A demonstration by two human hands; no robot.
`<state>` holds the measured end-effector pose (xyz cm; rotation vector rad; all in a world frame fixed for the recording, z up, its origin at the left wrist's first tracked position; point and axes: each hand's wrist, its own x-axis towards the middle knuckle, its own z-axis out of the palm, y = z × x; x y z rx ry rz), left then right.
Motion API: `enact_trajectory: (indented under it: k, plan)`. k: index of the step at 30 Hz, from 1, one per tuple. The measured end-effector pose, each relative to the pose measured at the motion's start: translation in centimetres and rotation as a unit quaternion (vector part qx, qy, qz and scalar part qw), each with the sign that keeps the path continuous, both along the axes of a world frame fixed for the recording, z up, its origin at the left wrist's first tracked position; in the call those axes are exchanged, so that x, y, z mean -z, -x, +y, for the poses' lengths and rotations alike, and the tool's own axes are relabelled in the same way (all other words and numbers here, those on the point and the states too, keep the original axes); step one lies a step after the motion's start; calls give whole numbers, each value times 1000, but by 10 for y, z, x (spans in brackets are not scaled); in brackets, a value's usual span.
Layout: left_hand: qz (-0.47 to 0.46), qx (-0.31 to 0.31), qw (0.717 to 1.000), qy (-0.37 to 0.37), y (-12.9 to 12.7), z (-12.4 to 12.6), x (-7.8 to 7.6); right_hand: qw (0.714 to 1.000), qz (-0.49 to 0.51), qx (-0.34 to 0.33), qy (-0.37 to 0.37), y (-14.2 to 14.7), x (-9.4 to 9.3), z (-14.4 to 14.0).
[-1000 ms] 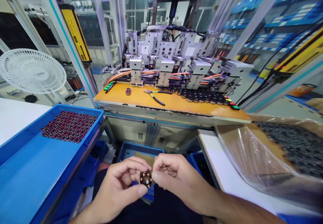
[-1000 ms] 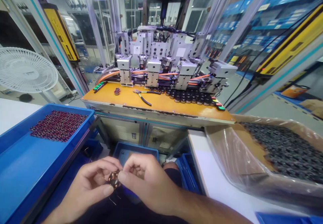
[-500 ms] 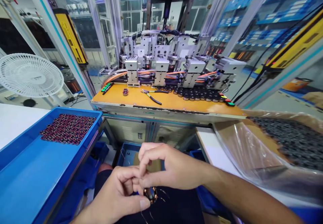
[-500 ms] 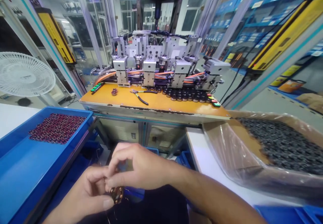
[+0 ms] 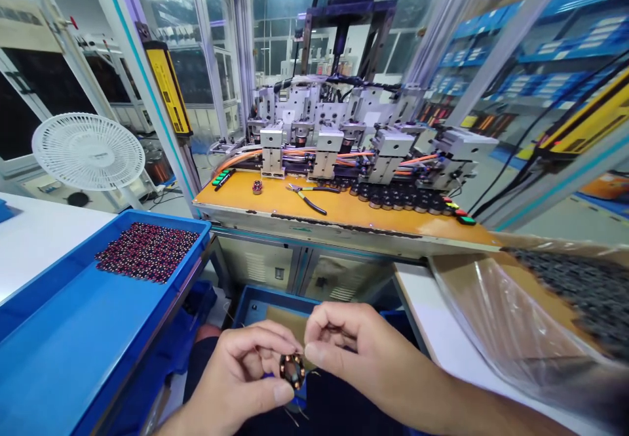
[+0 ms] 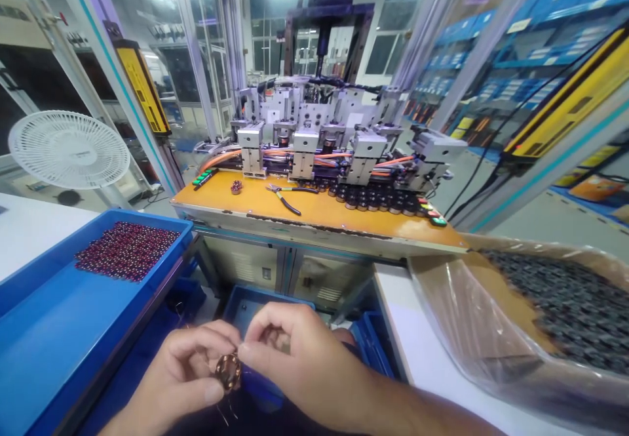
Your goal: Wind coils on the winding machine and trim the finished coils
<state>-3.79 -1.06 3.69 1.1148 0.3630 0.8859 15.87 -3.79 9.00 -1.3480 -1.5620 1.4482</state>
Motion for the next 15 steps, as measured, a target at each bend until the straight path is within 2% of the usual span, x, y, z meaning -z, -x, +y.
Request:
enact_trajectory:
  k: [2, 5, 8, 12, 15]
  plan:
    - [6, 3, 1000, -2, 0, 0, 1, 999, -13, -17, 31, 1, -4, 1]
    - [15, 5, 1000, 2, 2, 0, 2, 997, -56, -31, 37, 2, -8, 3]
    - [13, 10, 1000, 24, 4, 0, 3, 996, -81, -43, 16, 3, -9, 4]
    - [-22, 38, 997, 63, 5, 0, 6, 997, -48, -58, -16, 5, -7, 2]
    - [-32, 47, 996, 67, 4, 0, 8, 997, -34, -56, -36, 5, -5, 0]
